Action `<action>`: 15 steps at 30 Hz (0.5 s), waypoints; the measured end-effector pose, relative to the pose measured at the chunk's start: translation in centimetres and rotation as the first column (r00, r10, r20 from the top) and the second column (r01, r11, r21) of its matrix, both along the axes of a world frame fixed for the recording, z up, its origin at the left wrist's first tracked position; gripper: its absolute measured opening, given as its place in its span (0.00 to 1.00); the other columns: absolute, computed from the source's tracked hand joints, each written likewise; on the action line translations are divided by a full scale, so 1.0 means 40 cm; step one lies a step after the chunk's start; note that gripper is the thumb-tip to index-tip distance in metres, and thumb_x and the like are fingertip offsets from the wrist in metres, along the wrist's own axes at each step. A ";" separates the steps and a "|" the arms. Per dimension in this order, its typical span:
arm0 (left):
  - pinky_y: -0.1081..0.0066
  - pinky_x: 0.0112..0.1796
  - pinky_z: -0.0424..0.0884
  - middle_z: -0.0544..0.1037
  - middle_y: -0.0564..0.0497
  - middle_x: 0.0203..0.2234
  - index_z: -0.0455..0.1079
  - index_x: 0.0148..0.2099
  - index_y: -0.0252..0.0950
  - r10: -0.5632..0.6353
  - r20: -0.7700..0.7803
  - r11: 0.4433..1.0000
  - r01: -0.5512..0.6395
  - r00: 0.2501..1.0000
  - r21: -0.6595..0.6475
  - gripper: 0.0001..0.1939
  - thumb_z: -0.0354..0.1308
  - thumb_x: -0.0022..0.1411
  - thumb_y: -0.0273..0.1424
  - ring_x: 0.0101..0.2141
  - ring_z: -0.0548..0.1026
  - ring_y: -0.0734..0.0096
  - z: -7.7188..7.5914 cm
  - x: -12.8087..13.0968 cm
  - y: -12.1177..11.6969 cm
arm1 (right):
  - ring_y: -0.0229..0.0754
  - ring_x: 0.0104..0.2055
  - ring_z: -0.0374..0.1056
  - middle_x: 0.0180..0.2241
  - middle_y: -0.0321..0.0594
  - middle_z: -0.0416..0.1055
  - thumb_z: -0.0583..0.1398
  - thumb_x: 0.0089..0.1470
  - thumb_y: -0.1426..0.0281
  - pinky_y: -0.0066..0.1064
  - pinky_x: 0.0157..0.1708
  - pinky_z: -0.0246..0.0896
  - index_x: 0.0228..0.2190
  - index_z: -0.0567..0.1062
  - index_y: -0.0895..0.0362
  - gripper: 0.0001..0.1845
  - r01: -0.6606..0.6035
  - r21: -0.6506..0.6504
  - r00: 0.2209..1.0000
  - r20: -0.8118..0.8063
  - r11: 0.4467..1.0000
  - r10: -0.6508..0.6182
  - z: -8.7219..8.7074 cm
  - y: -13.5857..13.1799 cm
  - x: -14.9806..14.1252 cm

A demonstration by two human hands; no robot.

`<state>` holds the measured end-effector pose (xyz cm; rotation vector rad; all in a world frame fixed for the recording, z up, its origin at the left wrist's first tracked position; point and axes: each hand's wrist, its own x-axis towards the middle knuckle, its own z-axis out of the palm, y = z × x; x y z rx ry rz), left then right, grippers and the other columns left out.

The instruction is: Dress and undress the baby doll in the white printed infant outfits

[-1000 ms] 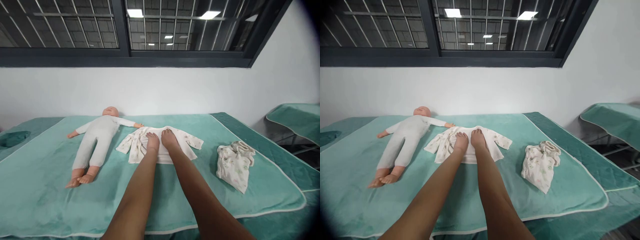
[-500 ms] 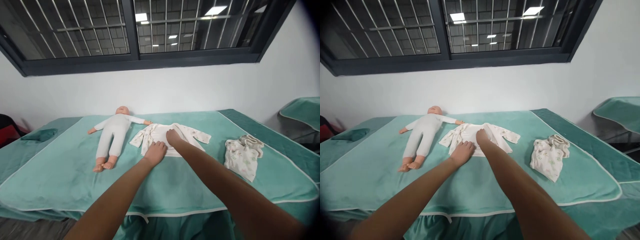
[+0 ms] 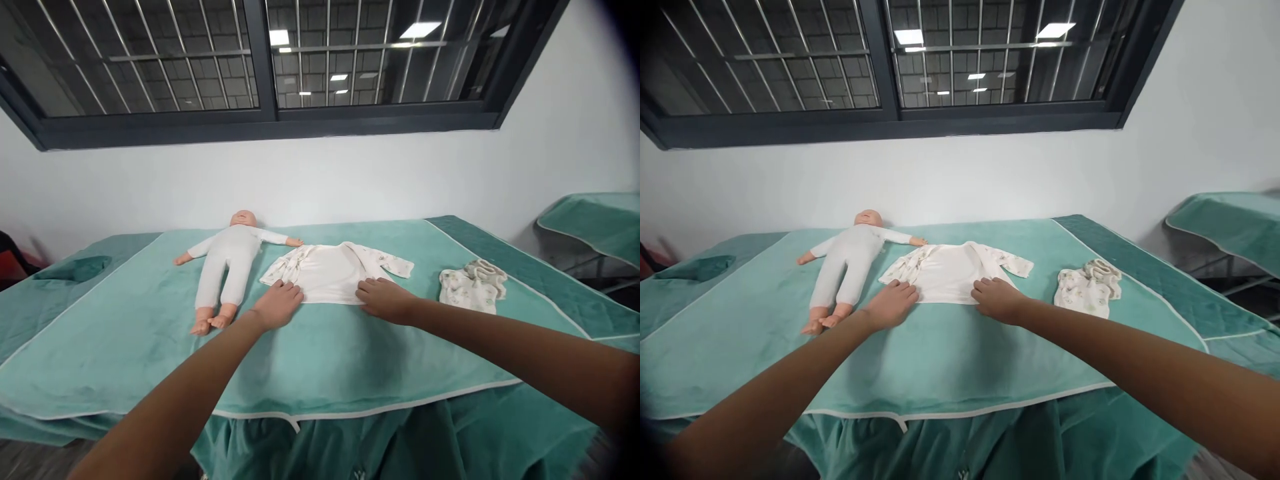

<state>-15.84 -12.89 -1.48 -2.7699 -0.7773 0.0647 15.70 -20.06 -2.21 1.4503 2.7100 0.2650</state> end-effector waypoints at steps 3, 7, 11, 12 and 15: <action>0.57 0.43 0.62 0.73 0.42 0.38 0.69 0.40 0.36 -0.017 -0.034 1.000 0.017 0.999 0.007 0.09 0.51 0.58 0.23 0.41 0.70 0.55 0.012 0.003 -0.012 | 0.48 0.43 0.66 0.41 0.49 0.70 0.53 0.57 0.79 0.36 0.40 0.58 0.40 0.72 0.58 0.12 0.056 0.071 0.992 0.104 0.996 -0.064 -0.011 -0.017 0.015; 0.57 0.42 0.63 0.73 0.44 0.38 0.68 0.40 0.37 -0.020 -0.037 1.000 0.020 0.999 0.008 0.08 0.50 0.58 0.26 0.40 0.70 0.56 0.019 0.003 -0.019 | 0.47 0.40 0.67 0.38 0.46 0.70 0.54 0.57 0.76 0.35 0.38 0.57 0.37 0.72 0.57 0.09 0.072 0.019 0.993 0.090 0.997 -0.074 -0.003 -0.020 0.034; 0.58 0.42 0.62 0.73 0.44 0.38 0.68 0.40 0.37 -0.058 -0.068 0.998 0.058 0.996 -0.007 0.08 0.53 0.57 0.26 0.40 0.70 0.56 0.013 -0.003 -0.019 | 0.45 0.39 0.68 0.38 0.44 0.72 0.56 0.55 0.73 0.32 0.37 0.56 0.36 0.73 0.55 0.07 0.106 -0.205 0.992 -0.045 0.973 -0.117 0.025 -0.025 0.048; 0.58 0.42 0.62 0.73 0.44 0.38 0.68 0.40 0.37 -0.079 -0.067 0.997 0.079 0.995 -0.004 0.07 0.53 0.58 0.27 0.40 0.70 0.57 0.011 -0.005 -0.020 | 0.44 0.39 0.68 0.37 0.42 0.73 0.57 0.55 0.70 0.31 0.36 0.57 0.34 0.74 0.54 0.06 0.129 -0.274 0.983 -0.094 0.953 -0.160 0.034 -0.020 0.054; 0.60 0.41 0.61 0.72 0.45 0.36 0.67 0.39 0.37 -0.151 -0.035 0.986 0.153 0.988 0.058 0.06 0.49 0.65 0.31 0.37 0.69 0.60 0.000 -0.012 -0.025 | 0.41 0.38 0.70 0.36 0.38 0.76 0.55 0.59 0.58 0.28 0.36 0.58 0.31 0.75 0.53 0.15 0.257 -0.392 0.916 -0.193 0.884 -0.352 0.066 0.019 0.089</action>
